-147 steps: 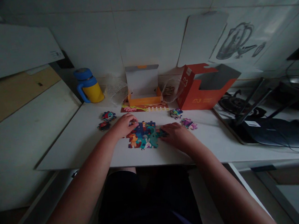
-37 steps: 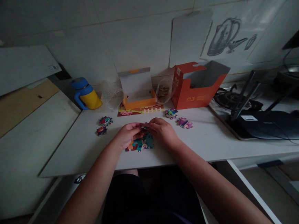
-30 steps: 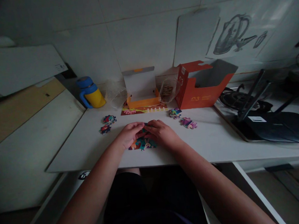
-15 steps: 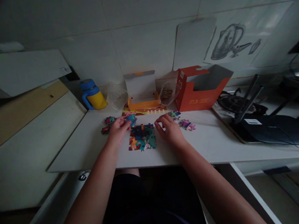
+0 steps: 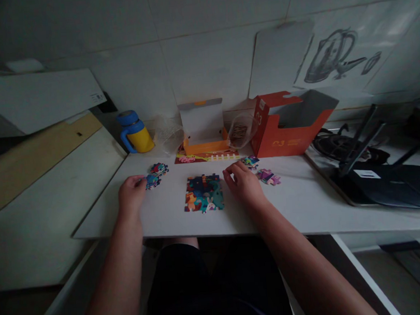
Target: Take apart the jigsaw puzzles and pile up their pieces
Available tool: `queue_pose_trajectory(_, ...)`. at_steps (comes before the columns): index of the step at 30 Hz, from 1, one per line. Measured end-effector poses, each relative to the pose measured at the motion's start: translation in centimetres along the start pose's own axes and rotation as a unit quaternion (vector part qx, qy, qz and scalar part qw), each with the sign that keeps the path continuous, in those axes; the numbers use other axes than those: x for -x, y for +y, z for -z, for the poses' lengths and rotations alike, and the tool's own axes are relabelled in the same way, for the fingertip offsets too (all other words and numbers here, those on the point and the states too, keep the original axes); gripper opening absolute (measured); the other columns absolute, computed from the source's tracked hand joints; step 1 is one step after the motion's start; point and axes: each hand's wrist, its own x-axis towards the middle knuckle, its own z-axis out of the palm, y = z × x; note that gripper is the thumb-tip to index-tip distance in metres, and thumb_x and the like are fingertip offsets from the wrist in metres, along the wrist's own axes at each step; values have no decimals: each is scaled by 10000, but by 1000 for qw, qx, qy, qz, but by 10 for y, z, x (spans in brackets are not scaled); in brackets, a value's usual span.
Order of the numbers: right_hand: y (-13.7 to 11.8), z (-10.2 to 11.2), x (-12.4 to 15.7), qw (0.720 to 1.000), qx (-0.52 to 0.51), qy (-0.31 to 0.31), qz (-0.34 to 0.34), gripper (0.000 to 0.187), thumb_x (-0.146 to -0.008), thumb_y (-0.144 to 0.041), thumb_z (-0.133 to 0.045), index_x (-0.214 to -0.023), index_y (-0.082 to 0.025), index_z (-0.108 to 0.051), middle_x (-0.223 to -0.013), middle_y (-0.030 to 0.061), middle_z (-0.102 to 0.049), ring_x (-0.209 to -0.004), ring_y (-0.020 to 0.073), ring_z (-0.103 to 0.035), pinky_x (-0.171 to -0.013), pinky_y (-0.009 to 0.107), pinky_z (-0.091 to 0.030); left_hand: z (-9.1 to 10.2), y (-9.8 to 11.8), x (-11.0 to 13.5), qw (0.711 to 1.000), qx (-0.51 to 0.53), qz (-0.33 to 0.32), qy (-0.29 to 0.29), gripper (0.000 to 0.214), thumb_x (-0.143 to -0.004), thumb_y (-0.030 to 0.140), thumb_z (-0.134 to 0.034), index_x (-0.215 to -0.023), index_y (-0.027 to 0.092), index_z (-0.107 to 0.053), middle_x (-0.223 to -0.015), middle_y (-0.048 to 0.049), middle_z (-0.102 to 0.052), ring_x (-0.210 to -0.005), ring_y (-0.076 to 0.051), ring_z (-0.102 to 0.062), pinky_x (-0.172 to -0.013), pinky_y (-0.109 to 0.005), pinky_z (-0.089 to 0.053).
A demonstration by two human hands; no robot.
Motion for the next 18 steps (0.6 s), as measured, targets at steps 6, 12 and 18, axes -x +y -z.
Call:
queue_pose_trajectory(6, 4, -4, 0, 999, 14, -20, -29, 203, -1043, -340, -540, -922, -215, -645, -979, 71, -638, -725, 182, -590, -712, 330, -463, -7, -8, -3, 964, -255, -47, 60, 125, -867, 293, -682, -942, 208, -734, -967, -95, -787, -949, -277, -719, -874, -371, -537)
queue_pose_trajectory(12, 10, -14, 3, 994, 58, -78, -42, 216, -1041, -368, -558, -1093, -205, -691, -1144, 119, -644, -921, 234, -661, -851, 356, -516, -13, 12, 7, 932, -269, -198, 140, 165, -910, 286, -668, -1005, 166, -727, -1097, -156, -717, -1203, -341, -617, -1093, -484, -462)
queue_pose_trajectory(18, 9, -26, 0, 973, 148, -175, 4, 609, -948, -623, -667, -1353, -169, -647, -1297, 180, -631, -1175, 351, -621, -1060, 455, -473, -47, 54, 23, 894, -223, -335, -195, 349, -924, 466, -720, -1150, 200, -722, -1186, -102, -672, -1133, -259, -649, -1062, -367, -492)
